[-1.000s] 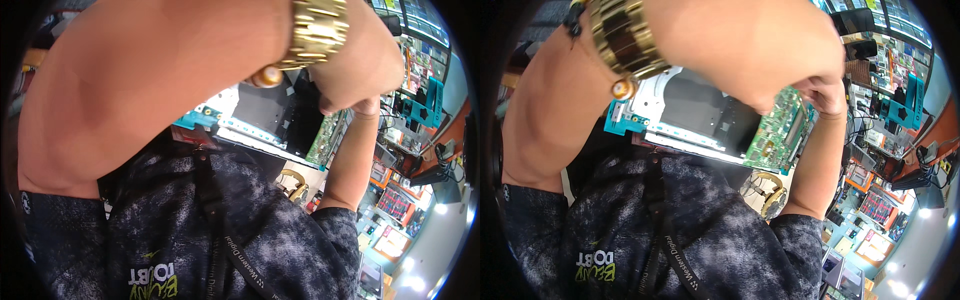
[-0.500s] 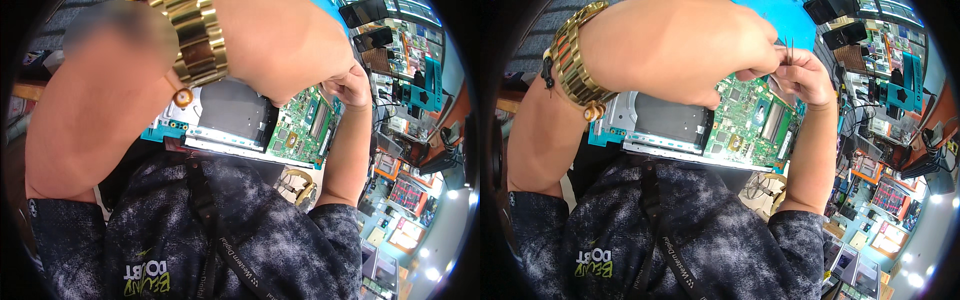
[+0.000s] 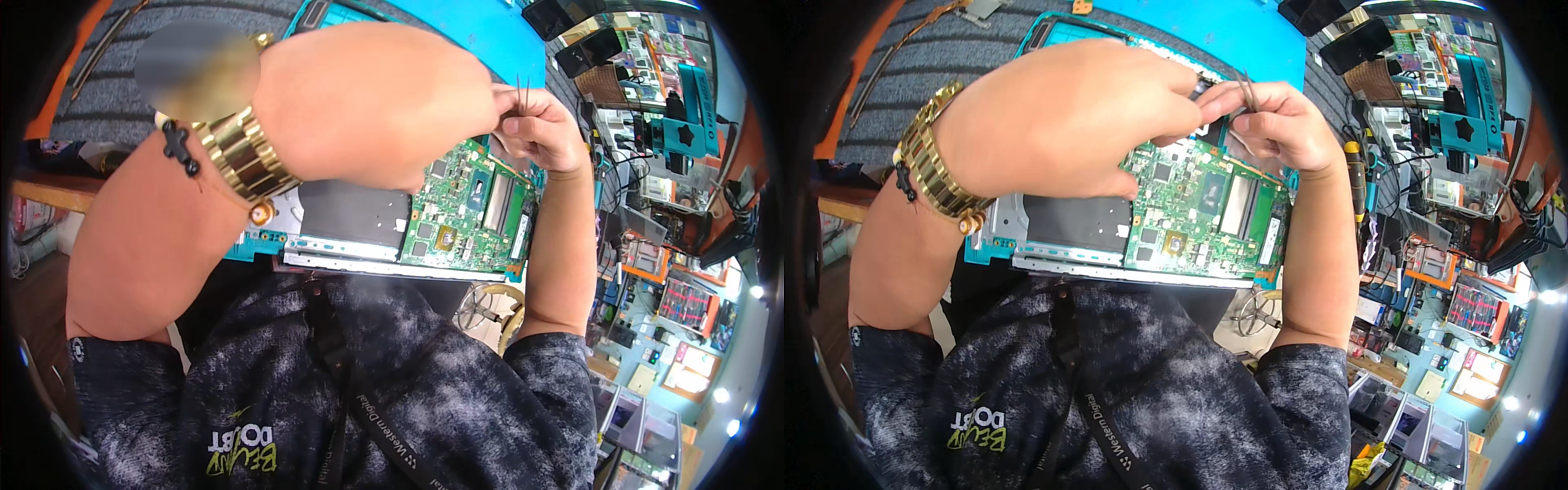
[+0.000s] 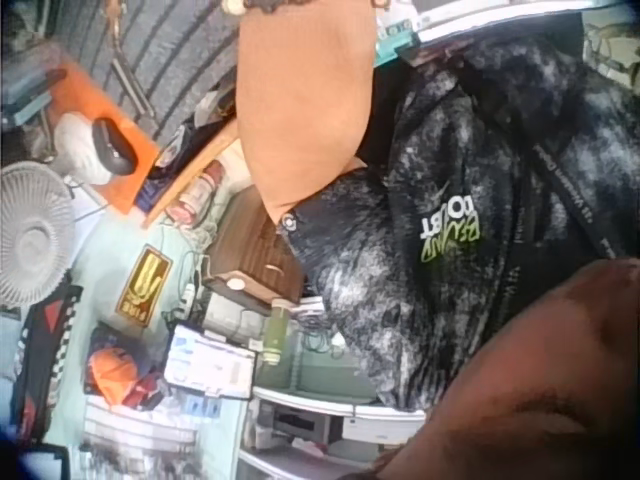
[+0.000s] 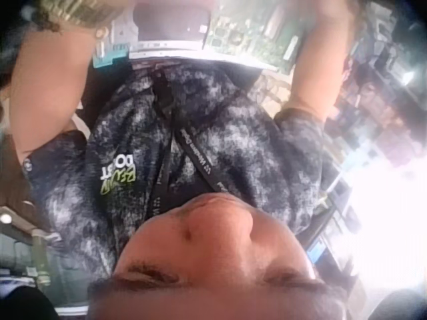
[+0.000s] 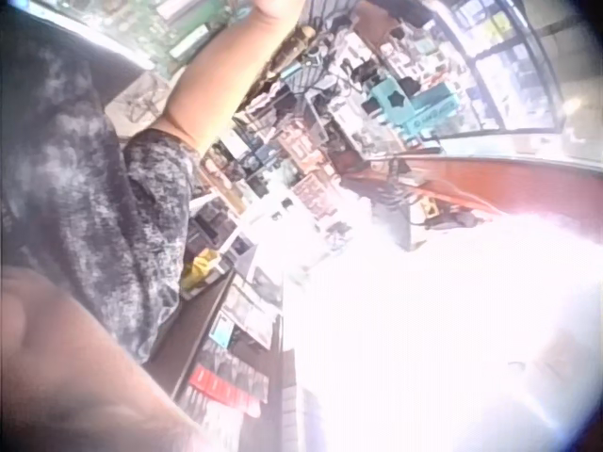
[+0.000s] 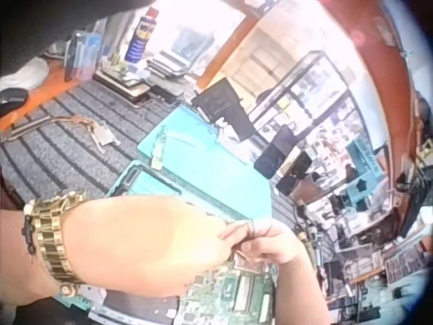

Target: The person places a motherboard onto a laptop chassis, aligns internal ribbon cables using tweezers, and then installs a copper heat pipe over the processor using a screwdriver.

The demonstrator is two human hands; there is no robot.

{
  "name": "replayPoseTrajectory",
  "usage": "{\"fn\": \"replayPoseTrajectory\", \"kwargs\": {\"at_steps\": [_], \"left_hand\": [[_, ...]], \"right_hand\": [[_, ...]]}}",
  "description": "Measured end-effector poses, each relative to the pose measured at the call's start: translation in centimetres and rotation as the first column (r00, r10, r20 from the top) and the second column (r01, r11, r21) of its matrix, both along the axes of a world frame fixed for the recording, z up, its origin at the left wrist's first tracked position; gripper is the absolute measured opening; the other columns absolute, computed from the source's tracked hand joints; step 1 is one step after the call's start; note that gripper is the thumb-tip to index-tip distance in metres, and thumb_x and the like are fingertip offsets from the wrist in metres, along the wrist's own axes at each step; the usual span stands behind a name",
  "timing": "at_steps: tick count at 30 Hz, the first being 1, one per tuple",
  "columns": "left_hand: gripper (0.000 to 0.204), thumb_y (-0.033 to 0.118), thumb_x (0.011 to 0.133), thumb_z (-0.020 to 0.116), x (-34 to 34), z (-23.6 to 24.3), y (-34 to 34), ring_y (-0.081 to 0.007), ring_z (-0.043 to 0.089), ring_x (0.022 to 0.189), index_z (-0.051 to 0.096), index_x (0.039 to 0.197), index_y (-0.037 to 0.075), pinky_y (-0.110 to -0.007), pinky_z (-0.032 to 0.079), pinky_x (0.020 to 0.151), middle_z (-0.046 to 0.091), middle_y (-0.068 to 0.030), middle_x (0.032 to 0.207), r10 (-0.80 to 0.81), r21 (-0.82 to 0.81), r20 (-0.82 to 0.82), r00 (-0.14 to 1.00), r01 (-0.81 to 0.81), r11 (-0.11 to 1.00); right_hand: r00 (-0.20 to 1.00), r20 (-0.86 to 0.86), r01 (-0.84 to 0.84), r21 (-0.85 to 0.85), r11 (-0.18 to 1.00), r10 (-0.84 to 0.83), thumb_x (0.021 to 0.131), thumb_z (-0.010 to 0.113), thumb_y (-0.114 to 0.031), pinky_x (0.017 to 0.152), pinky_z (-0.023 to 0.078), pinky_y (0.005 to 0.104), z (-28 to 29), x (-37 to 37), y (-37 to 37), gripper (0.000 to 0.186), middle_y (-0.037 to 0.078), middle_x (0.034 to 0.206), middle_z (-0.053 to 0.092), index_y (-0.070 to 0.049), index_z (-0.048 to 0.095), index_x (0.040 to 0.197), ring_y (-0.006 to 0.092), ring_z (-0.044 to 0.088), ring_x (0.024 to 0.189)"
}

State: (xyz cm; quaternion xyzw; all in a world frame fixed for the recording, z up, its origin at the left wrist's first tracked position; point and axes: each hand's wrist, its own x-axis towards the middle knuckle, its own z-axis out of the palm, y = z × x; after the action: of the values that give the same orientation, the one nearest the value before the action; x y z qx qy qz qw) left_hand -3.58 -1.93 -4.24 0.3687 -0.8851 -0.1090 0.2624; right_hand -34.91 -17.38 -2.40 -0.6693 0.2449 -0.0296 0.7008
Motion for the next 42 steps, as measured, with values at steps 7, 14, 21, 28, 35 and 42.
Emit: {"fn": "replayPoseTrajectory", "kwargs": {"at_steps": [7,14,21,28,35,42], "left_hand": [[0.055,0.023,0.071,0.106,0.9,0.1,0.6,-0.0387,0.073,0.112,0.068,0.108,0.008,-0.05,0.06,0.095,0.067,-0.011,0.11,0.033,-0.009,-0.016,0.999,-0.033,0.999],[0.061,0.025,0.069,0.108,1.7,1.4,1.8,-0.0388,0.068,0.117,0.067,0.111,0.01,-0.05,0.057,0.103,0.066,-0.0106,0.117,0.029,0.063,0.021,0.999,-0.031,0.998],[0.068,0.025,0.063,0.11,2.7,3.3,2.5,-0.0362,0.065,0.112,0.072,0.118,0.011,-0.049,0.054,0.096,0.065,-0.0081,0.117,-0.01,0.164,0.037,0.999,0.003,0.986],[0.069,0.025,0.061,0.111,2.7,4.0,2.6,-0.0355,0.064,0.109,0.072,0.116,0.011,-0.049,0.054,0.092,0.064,-0.0073,0.114,-0.005,0.212,0.059,0.998,-0.007,0.977],[0.068,0.026,0.061,0.111,2.6,4.3,2.7,-0.0352,0.065,0.109,0.073,0.116,0.011,-0.048,0.055,0.093,0.067,-0.0069,0.116,0.004,0.229,0.083,0.997,-0.023,0.973],[0.068,0.026,0.061,0.111,2.7,4.3,2.8,-0.0357,0.066,0.11,0.073,0.116,0.011,-0.048,0.055,0.095,0.067,-0.0068,0.116,0.01,0.225,0.075,0.997,-0.027,0.974]], "right_hand": [[0.998,-0.013,0.067,-0.072,0.995,-0.068,0.111,0.072,-0.009,0.056,0.035,0.0239,1.6,1.0,1.0,0.031,0.004,0.117,0.075,0.006,0.08,0.136,0.0028,0.048,0.064],[0.965,-0.149,0.126,-0.458,0.88,-0.216,0.119,0.072,-0.009,0.069,0.051,0.0281,2.9,1.0,4.9,0.014,-0.001,0.104,0.07,0.0,0.068,0.129,0.0074,0.066,0.087],[0.99,-0.133,-0.082,-0.817,0.57,-0.047,0.096,0.085,0.006,0.066,0.053,0.0347,4.5,2.1,7.2,0.019,0.007,0.103,0.074,-0.004,0.08,0.111,0.0194,0.072,0.079],[0.992,-0.114,-0.071,-0.856,0.512,-0.051,0.091,0.09,0.004,0.066,0.058,0.0356,3.7,2.4,7.6,0.024,0.007,0.103,0.074,-0.005,0.084,0.112,0.0224,0.074,0.077],[0.994,-0.104,-0.077,-0.882,0.465,-0.034,0.091,0.09,0.003,0.066,0.059,0.0364,3.3,2.6,7.5,0.022,0.008,0.103,0.074,-0.004,0.084,0.11,0.0238,0.075,0.077],[0.998,-0.031,0.0,-0.881,0.473,-0.059,0.092,0.088,0.004,0.065,0.057,0.0367,3.1,2.7,7.4,0.018,0.008,0.1,0.074,-0.004,0.084,0.107,0.0226,0.074,0.075]]}}
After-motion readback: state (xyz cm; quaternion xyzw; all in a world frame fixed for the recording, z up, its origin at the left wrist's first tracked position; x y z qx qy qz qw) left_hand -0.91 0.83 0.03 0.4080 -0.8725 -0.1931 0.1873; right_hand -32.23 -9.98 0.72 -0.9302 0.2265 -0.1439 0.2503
